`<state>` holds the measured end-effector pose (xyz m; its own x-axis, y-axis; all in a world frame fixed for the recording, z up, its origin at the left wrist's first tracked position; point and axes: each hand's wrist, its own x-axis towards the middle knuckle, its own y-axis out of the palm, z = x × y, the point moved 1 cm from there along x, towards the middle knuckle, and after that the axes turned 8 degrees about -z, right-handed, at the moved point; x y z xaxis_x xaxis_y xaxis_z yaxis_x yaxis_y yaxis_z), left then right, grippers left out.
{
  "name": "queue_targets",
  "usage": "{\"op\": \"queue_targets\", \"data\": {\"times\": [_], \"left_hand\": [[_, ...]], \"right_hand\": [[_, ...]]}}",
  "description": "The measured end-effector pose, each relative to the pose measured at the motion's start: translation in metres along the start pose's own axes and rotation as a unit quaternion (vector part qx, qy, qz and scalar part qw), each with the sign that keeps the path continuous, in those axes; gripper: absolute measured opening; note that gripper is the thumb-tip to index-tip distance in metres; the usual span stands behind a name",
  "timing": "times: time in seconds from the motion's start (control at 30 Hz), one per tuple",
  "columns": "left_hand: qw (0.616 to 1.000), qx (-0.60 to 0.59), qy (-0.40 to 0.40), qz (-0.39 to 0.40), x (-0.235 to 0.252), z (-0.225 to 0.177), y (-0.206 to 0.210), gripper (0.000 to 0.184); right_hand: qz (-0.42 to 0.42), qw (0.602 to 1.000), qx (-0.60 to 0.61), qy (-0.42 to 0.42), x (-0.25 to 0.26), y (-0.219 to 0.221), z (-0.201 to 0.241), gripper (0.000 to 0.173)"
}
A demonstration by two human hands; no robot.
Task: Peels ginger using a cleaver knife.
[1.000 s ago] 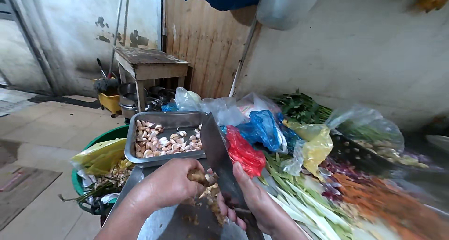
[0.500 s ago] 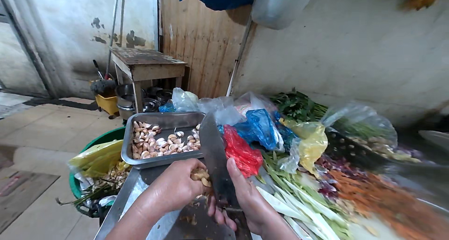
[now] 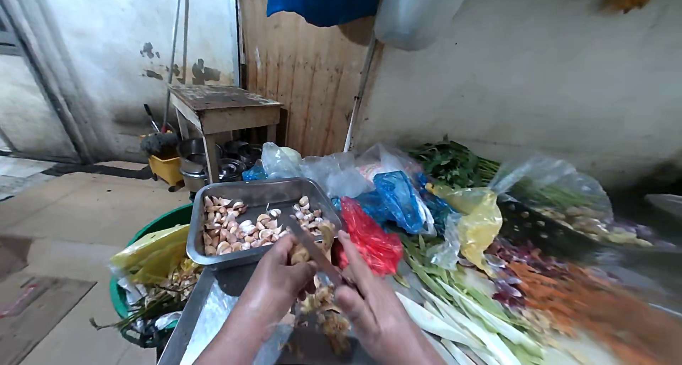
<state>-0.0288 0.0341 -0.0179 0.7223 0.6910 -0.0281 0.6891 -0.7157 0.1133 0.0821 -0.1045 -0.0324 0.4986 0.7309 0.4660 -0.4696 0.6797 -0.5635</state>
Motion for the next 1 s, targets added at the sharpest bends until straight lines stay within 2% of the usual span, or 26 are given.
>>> {"op": "queue_targets", "data": {"times": [0.1,0.2,0.37,0.57,0.67,0.73,0.83,1.0], "left_hand": [[0.993,-0.116,-0.021,0.023,-0.002,-0.001,-0.001,0.034],[0.994,-0.102,-0.003,0.049,-0.008,-0.001,0.002,0.044],[0.993,-0.094,-0.009,0.074,-0.016,0.001,0.004,0.029],[0.988,-0.051,0.143,0.024,-0.016,0.013,0.009,0.039],[0.973,0.013,0.232,0.001,-0.016,0.02,0.012,0.044],[0.959,0.052,0.277,-0.014,-0.016,0.024,0.016,0.041],[0.962,0.073,0.263,-0.023,-0.018,0.026,0.021,0.028],[0.974,0.095,0.204,-0.036,-0.022,0.025,0.027,0.036]], "right_hand": [[0.016,0.997,-0.076,0.018,0.0,-0.001,0.013,0.118],[0.011,0.995,-0.101,0.02,-0.001,-0.002,0.018,0.114],[0.02,0.993,-0.117,-0.005,-0.002,-0.005,0.019,0.112],[-0.004,0.989,-0.147,-0.018,-0.003,-0.005,0.02,0.11],[-0.023,0.987,-0.157,-0.015,-0.003,-0.004,0.019,0.109],[-0.038,0.987,-0.157,-0.019,-0.003,-0.002,0.016,0.109],[-0.047,0.988,-0.147,-0.019,-0.002,-0.002,0.011,0.109],[-0.065,0.989,-0.13,-0.011,0.0,0.0,0.006,0.112]]}}
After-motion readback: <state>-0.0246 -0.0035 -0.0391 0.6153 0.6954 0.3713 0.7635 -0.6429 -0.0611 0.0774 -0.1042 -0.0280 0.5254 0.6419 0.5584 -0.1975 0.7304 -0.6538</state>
